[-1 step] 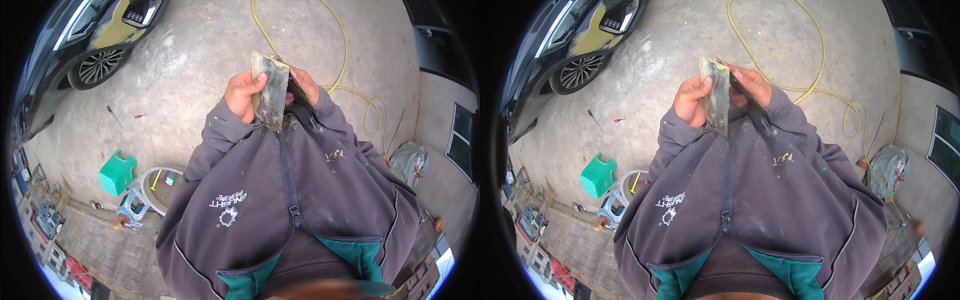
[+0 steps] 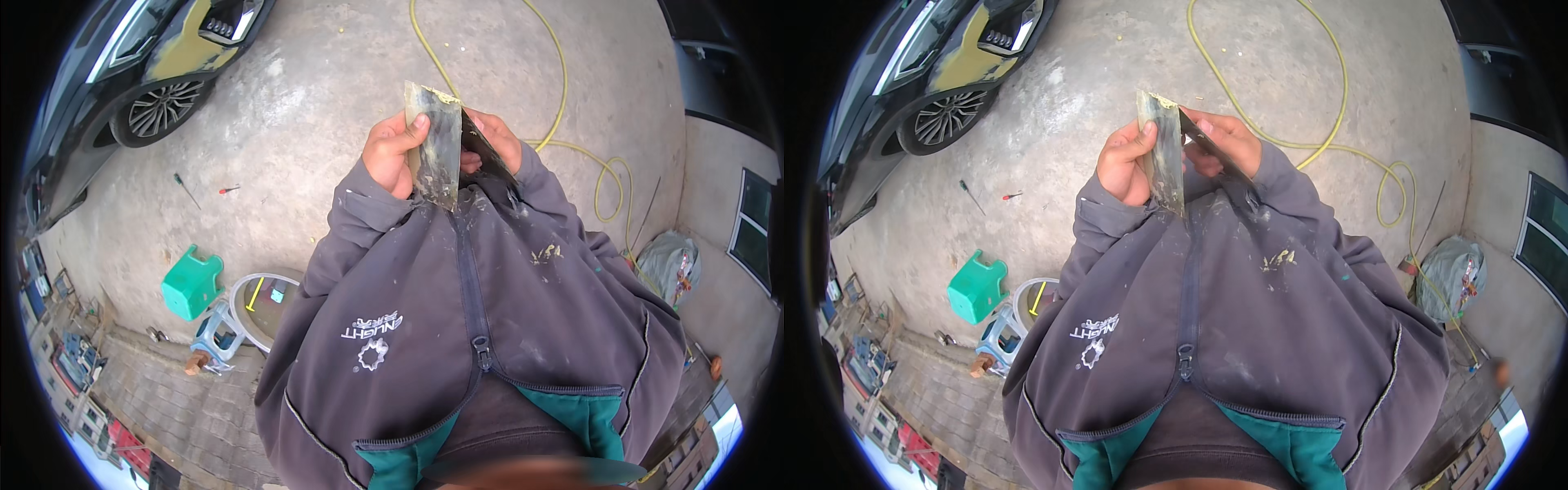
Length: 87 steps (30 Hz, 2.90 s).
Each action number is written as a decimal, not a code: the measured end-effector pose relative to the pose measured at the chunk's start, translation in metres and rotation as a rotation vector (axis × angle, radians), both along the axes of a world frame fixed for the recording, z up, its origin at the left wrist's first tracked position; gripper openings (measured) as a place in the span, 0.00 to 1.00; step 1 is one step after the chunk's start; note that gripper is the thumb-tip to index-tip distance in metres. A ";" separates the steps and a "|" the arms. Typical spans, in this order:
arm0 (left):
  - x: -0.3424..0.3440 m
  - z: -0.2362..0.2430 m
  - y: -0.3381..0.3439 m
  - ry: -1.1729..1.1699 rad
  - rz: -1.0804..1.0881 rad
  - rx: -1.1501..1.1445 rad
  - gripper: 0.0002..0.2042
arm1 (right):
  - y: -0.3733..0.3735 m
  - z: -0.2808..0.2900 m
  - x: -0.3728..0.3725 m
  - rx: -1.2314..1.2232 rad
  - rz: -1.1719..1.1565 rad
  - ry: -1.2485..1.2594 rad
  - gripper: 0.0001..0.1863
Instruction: The person applies a yellow body filler to the front bumper of a black car using two metal scrapers. They spread the filler over a damaged area near the headlight and grille, smoothing the surface and occasionally transferring material between the tools.
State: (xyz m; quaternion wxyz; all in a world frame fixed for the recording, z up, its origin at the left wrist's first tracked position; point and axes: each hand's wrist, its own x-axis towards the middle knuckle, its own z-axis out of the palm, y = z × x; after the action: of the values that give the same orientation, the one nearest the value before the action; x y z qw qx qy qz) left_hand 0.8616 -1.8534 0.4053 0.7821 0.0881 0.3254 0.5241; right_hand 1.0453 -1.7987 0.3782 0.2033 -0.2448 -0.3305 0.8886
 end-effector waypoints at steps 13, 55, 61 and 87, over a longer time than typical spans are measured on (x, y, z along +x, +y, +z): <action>-0.007 0.000 0.004 0.012 -0.065 0.061 0.17 | 0.010 -0.002 0.004 -0.025 0.073 0.026 0.26; 0.016 -0.022 0.009 0.931 0.541 0.408 0.14 | 0.038 0.004 -0.039 0.199 -0.621 -0.227 0.19; 0.017 -0.015 0.001 1.188 0.258 0.293 0.14 | 0.041 -0.002 -0.038 0.220 -0.615 -0.319 0.18; -0.014 -0.049 0.006 0.728 -0.020 0.143 0.16 | 0.089 -0.015 -0.009 0.350 -0.430 0.212 0.14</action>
State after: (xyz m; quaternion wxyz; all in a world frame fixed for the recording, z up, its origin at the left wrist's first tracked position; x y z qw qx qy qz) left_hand 0.8478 -1.8475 0.3567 0.6121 0.3264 0.5438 0.4724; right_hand 1.0361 -1.7100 0.3635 0.4594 -0.1762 -0.3961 0.7753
